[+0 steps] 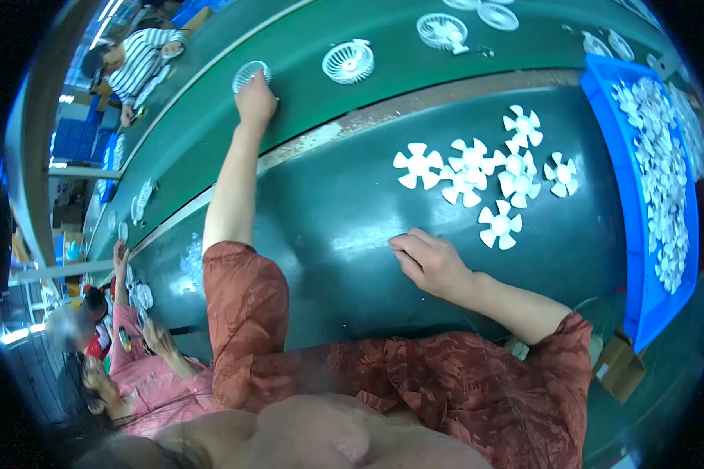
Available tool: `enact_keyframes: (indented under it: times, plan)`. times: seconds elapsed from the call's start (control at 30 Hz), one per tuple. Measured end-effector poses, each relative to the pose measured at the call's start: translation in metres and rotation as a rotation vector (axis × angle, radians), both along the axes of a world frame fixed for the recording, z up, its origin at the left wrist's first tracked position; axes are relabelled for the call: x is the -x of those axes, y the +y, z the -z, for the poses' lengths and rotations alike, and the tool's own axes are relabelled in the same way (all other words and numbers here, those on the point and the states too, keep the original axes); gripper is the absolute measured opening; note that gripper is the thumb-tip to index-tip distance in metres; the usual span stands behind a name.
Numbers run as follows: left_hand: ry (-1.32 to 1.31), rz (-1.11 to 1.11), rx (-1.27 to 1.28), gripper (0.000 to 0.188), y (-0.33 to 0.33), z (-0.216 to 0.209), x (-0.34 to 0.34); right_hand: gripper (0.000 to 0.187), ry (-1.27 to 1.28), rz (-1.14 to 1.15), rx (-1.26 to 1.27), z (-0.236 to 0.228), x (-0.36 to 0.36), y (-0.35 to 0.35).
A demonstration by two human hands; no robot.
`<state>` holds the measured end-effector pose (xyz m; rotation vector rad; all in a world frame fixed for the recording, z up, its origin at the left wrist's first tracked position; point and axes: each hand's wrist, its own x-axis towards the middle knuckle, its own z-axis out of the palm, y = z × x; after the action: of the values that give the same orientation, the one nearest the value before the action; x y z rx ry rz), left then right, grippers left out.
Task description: The person assembles mini fans by attaching fan blades into fan casings by hand, placing the assembled pieces onto a conveyor belt, and emptying a blue tray of fan blades onto the workstation table.
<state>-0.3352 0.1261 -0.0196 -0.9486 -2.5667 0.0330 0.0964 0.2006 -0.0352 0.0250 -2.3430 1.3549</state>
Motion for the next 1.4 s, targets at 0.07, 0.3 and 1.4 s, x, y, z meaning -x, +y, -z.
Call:
enact_keyframes:
  times: [0.07,0.3,1.4]
  plan:
    - [0.027,0.095,-0.03,0.04,0.019,0.001,-0.014,0.017,-0.022,-0.007,0.007,-0.001,0.0,0.004]
    - [-0.025,0.603,-0.018,0.023,0.075,-0.004,-0.08,0.016,-0.038,-0.075,0.059,0.001,0.0,0.004]
    - [-0.708,0.174,-0.641,0.023,-0.109,-0.032,-0.283,0.025,-0.159,0.192,-0.827,-0.026,0.047,0.041]
